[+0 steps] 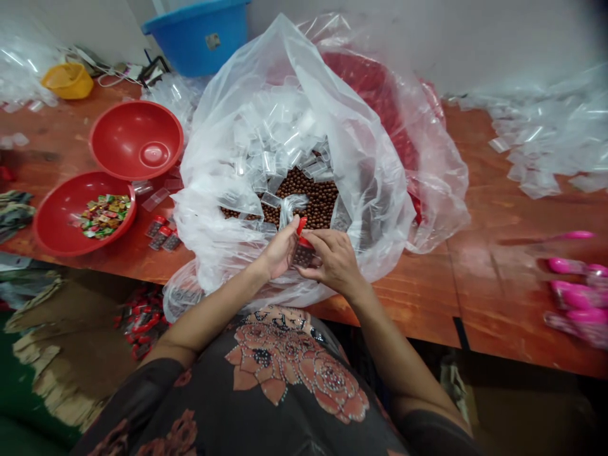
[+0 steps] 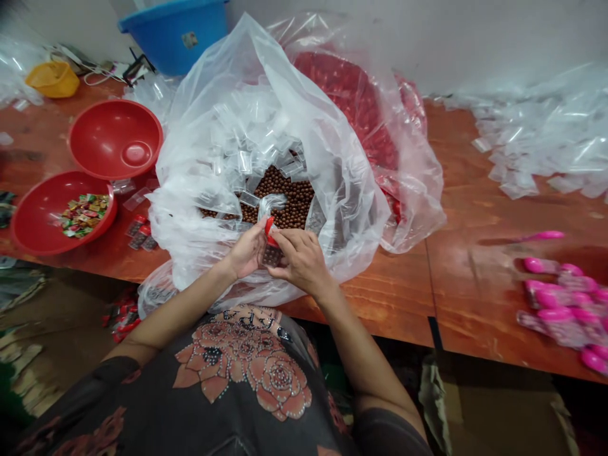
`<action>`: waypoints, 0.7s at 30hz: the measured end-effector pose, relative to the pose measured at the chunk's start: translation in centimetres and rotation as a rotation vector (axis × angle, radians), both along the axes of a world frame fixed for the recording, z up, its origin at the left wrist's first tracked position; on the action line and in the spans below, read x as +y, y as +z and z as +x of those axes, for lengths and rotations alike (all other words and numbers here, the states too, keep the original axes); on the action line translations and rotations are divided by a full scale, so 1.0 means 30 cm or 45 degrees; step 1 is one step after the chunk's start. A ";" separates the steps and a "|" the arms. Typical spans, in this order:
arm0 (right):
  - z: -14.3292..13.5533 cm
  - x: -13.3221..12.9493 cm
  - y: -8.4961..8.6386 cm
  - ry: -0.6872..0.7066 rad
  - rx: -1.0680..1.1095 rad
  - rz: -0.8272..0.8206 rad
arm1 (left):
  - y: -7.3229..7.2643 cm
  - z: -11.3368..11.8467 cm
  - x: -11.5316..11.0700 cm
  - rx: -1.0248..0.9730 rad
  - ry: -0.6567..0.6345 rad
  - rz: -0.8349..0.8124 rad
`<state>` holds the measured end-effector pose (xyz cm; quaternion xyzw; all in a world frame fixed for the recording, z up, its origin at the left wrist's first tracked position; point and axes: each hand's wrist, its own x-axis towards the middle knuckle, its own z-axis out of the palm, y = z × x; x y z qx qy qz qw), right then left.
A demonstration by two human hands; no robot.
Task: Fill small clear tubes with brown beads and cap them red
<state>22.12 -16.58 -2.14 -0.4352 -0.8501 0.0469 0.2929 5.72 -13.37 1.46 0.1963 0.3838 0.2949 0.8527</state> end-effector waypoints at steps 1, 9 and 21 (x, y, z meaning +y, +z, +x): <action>-0.004 -0.003 -0.004 -0.002 -0.007 -0.013 | 0.001 0.007 -0.003 0.008 0.016 -0.018; -0.018 -0.003 0.032 -0.088 0.178 0.019 | -0.002 0.034 -0.024 0.148 0.157 0.136; -0.020 0.027 0.045 0.083 -0.080 0.141 | 0.015 0.040 -0.084 0.205 0.243 0.320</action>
